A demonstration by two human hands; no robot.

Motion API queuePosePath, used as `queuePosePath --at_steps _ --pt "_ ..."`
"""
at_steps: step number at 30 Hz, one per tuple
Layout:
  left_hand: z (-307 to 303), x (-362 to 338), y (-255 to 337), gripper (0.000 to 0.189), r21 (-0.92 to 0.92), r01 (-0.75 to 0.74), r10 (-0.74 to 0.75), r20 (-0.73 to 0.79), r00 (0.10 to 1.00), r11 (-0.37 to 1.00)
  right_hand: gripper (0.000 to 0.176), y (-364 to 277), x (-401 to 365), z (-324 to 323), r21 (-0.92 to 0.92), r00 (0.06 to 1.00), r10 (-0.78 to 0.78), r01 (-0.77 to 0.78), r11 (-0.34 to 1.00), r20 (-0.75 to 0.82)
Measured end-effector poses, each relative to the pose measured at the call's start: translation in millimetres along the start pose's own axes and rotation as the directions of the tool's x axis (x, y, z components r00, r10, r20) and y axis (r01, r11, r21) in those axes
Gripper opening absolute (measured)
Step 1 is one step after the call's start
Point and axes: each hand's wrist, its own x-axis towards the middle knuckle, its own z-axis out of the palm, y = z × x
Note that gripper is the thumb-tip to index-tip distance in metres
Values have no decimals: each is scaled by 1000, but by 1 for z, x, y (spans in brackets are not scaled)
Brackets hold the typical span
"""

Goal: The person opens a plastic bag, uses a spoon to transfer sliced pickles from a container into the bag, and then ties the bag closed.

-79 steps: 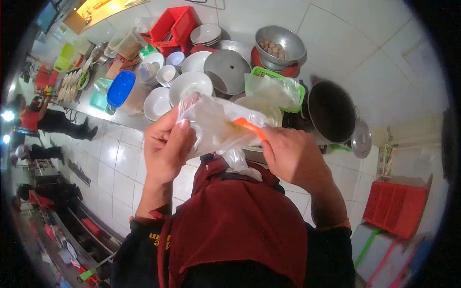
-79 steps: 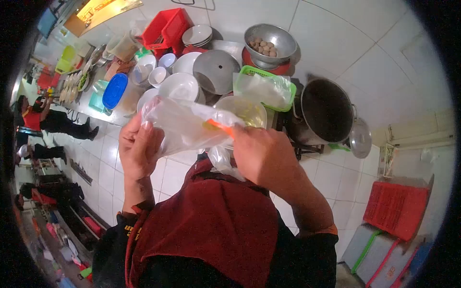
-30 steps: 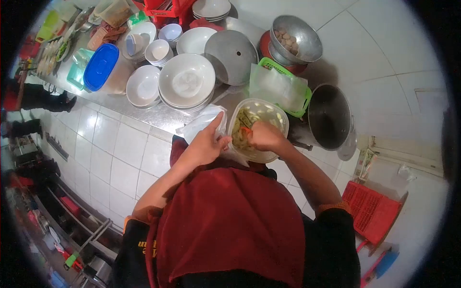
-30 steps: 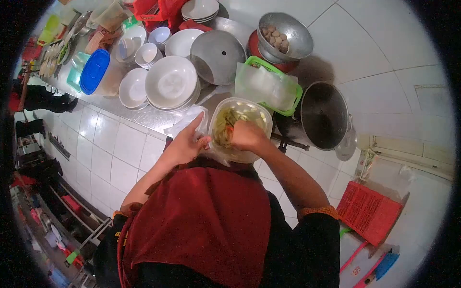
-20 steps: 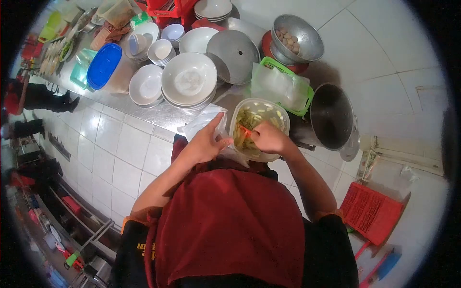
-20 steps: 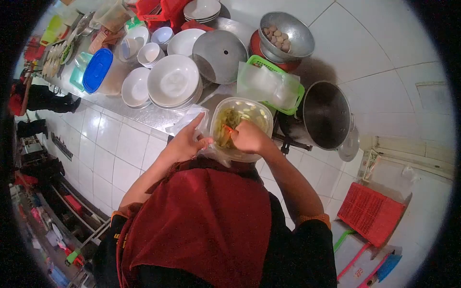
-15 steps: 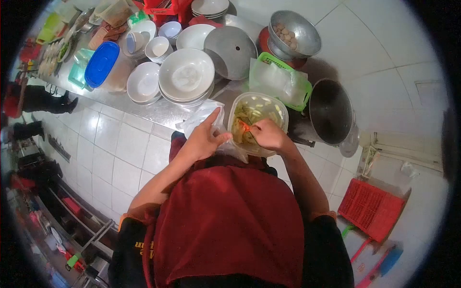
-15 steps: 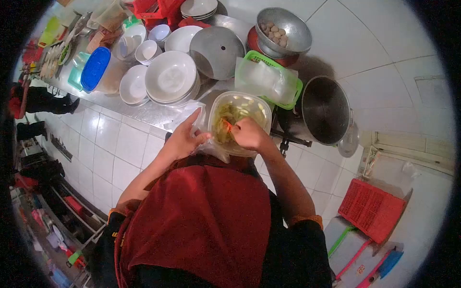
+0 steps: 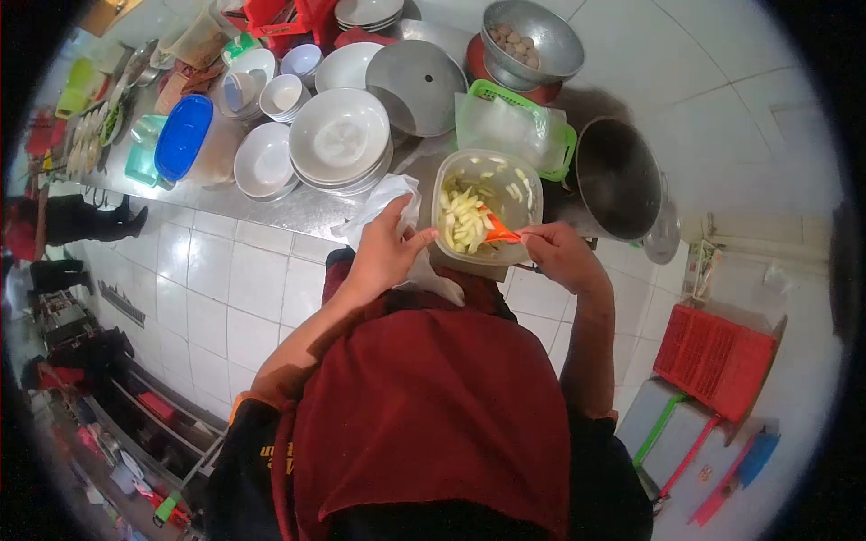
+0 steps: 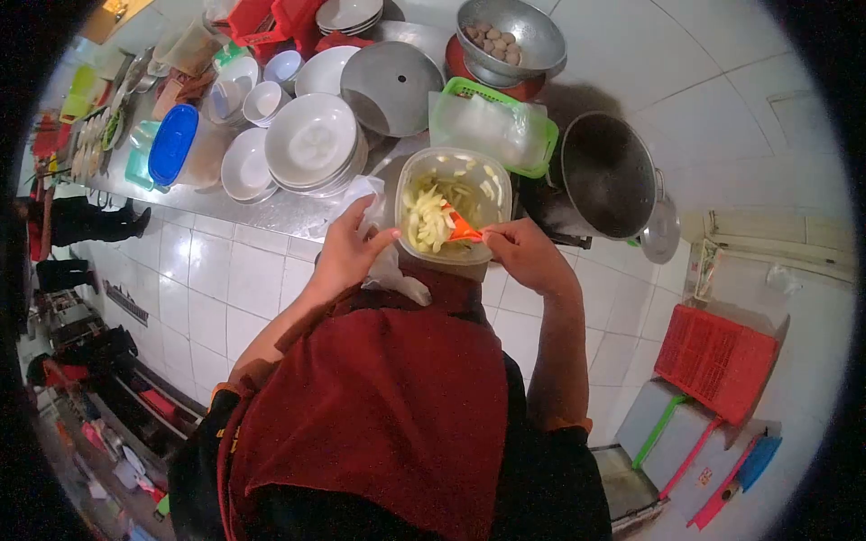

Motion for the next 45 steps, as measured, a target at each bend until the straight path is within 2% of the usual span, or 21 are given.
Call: queuePosePath --at_steps 1,2,3,5,7,10,13,14,16,18,20,24,27,29,33,35,36,38,42,44,45 --pt "3 1 -9 53 -114 -84 75 -76 994 990 31 4 -3 -1 122 1000 -2 3 992 -6" --pt "4 1 -15 45 -218 -172 139 -158 978 961 31 5 -7 -3 128 1000 4 -3 992 -10" --pt "-4 -1 -9 45 -218 -167 137 -149 979 962 30 5 -11 -4 192 998 48 -38 981 -43" --pt "-33 -5 13 28 -245 -85 52 -137 989 966 29 10 -17 -5 263 993 97 -77 962 -66" --pt "-52 -6 22 25 -267 -126 85 -160 984 956 27 16 -20 -6 452 985 145 -88 888 -93" --pt "-73 -3 23 26 -233 -190 156 -156 975 954 27 27 -20 -8 424 978 148 -75 903 -144" --pt "-89 -6 42 41 -602 61 74 197 978 797 28 25 -23 -12 468 975 147 -52 882 -167" --pt "-93 -8 52 41 -597 61 67 189 980 800 28 25 -24 -14 471 977 142 -52 881 -157" --pt "-98 -9 68 48 -643 242 36 387 921 727 29 23 -25 -17 522 968 117 16 853 -220" --pt "-98 -4 74 54 -602 254 51 442 896 757 30 17 -25 -20 553 973 110 22 833 -205" --pt "-89 3 72 57 -384 127 -5 302 953 914 30 19 -24 -24 611 969 116 41 791 -216" --pt "-88 12 62 60 -259 82 1 306 952 962 29 6 -29 -24 606 972 119 30 795 -204" --pt "-89 6 63 53 -270 74 18 326 945 960 29 12 -29 -23 623 969 111 52 781 -220" --pt "-94 6 61 56 -452 107 128 460 878 885 28 22 -27 -27 637 967 132 38 770 -217" --pt "-85 4 73 63 -488 84 84 312 947 869 27 25 -33 -26 633 962 152 27 774 -228" --pt "-89 -9 94 63 -560 220 78 459 885 799 26 21 -41 -23 590 948 174 17 807 -266" --pt "-85 -9 94 63 -555 230 69 466 882 800 26 24 -44 -22 597 947 183 10 802 -263" --pt "-78 -3 97 59 -478 142 12 304 952 867 25 26 -42 -26 652 977 119 24 758 -175" --pt "-72 -2 97 60 -394 130 16 347 938 910 26 31 -41 -21 651 972 119 43 758 -202" --pt "-67 3 89 63 -187 -94 139 246 959 978 25 30 -41 -22 627 984 79 39 778 -160" --pt "-66 5 90 63 -182 -96 140 246 959 979 25 31 -41 -22 630 984 76 43 776 -161"
